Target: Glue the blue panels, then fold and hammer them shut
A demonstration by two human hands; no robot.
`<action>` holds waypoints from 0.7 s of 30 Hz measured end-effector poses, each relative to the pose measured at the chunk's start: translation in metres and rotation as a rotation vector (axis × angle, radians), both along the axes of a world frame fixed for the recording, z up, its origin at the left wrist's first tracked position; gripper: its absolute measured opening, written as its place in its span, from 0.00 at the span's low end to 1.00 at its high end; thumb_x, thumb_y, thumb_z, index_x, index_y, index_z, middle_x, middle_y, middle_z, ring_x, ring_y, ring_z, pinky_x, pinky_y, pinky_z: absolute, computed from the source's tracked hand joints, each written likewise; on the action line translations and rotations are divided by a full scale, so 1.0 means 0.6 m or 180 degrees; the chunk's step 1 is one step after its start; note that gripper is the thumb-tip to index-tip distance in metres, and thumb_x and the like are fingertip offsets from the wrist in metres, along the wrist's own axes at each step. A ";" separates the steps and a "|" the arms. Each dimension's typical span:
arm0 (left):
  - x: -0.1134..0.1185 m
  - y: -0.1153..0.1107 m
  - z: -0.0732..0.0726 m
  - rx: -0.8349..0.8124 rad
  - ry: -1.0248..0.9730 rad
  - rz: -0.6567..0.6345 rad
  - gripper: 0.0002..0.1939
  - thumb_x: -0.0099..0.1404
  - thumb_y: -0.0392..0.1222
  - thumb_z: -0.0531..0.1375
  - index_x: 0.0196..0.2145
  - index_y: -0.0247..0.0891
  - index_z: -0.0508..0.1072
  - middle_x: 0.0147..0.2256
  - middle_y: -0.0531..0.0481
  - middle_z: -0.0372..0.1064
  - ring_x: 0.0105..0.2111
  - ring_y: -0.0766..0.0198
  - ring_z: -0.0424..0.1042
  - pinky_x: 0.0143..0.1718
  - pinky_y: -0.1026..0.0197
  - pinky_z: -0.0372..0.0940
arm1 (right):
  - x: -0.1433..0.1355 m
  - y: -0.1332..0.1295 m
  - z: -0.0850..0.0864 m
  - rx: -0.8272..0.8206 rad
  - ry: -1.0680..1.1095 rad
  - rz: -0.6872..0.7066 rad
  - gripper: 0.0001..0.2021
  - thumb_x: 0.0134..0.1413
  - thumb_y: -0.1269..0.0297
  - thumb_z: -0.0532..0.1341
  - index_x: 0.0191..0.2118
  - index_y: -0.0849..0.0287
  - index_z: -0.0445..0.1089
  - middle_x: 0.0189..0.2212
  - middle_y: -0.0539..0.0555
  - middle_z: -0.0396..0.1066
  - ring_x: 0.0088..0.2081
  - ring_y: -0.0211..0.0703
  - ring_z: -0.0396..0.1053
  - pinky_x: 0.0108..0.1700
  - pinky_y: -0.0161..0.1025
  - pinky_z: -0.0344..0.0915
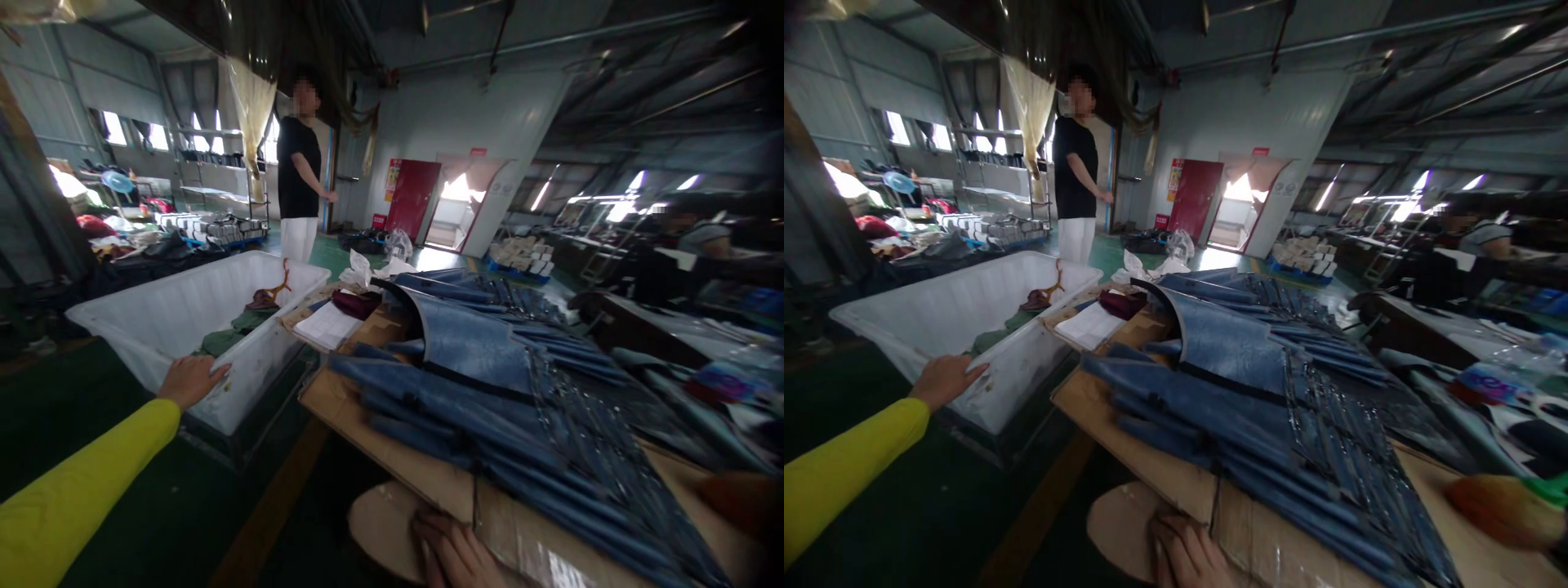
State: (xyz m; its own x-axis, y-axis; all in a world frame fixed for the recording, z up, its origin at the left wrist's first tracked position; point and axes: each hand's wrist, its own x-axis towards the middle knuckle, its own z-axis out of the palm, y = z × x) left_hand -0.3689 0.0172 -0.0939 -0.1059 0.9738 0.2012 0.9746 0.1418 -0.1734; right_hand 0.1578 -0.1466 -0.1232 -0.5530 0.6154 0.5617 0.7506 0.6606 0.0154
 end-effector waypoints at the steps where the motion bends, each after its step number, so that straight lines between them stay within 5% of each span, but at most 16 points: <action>1: 0.006 -0.018 0.000 0.0001 0.0010 0.0012 0.28 0.65 0.60 0.42 0.32 0.34 0.70 0.33 0.38 0.70 0.39 0.47 0.69 0.41 0.52 0.56 | -0.003 -0.006 0.003 -0.0124 0.0032 -0.0090 0.13 0.56 0.68 0.54 0.48 0.56 0.66 0.41 0.51 0.72 0.41 0.40 0.70 0.44 0.35 0.66; 7: 0.061 -0.113 0.004 -0.0033 -0.0152 0.0035 0.26 0.63 0.59 0.45 0.31 0.35 0.70 0.33 0.38 0.71 0.38 0.47 0.70 0.40 0.52 0.57 | -0.027 -0.039 0.027 -0.0497 0.0377 -0.0396 0.12 0.59 0.70 0.51 0.47 0.56 0.65 0.40 0.54 0.70 0.42 0.42 0.69 0.45 0.41 0.66; 13: 0.118 -0.177 0.011 -0.0124 -0.0311 -0.0218 0.14 0.61 0.49 0.52 0.34 0.37 0.70 0.37 0.41 0.71 0.42 0.49 0.68 0.44 0.53 0.56 | -0.032 -0.065 0.047 -0.0511 0.0669 -0.0467 0.11 0.58 0.71 0.51 0.43 0.56 0.67 0.39 0.55 0.70 0.41 0.43 0.69 0.45 0.44 0.67; 18: 0.159 -0.199 0.013 -0.0218 -0.0395 -0.0421 0.09 0.60 0.42 0.54 0.36 0.37 0.69 0.38 0.40 0.70 0.43 0.50 0.68 0.44 0.54 0.56 | -0.060 -0.171 0.004 -0.0295 0.0566 0.0210 0.15 0.55 0.73 0.53 0.46 0.54 0.67 0.43 0.53 0.71 0.47 0.43 0.67 0.49 0.40 0.67; 21: 0.180 -0.204 0.010 -0.0302 -0.0447 -0.0530 0.08 0.60 0.43 0.54 0.35 0.37 0.69 0.38 0.41 0.70 0.43 0.50 0.68 0.43 0.54 0.57 | -0.077 -0.246 -0.028 0.0025 0.0582 0.0114 0.14 0.52 0.76 0.58 0.40 0.48 0.70 0.32 0.44 0.73 0.36 0.36 0.71 0.41 0.32 0.69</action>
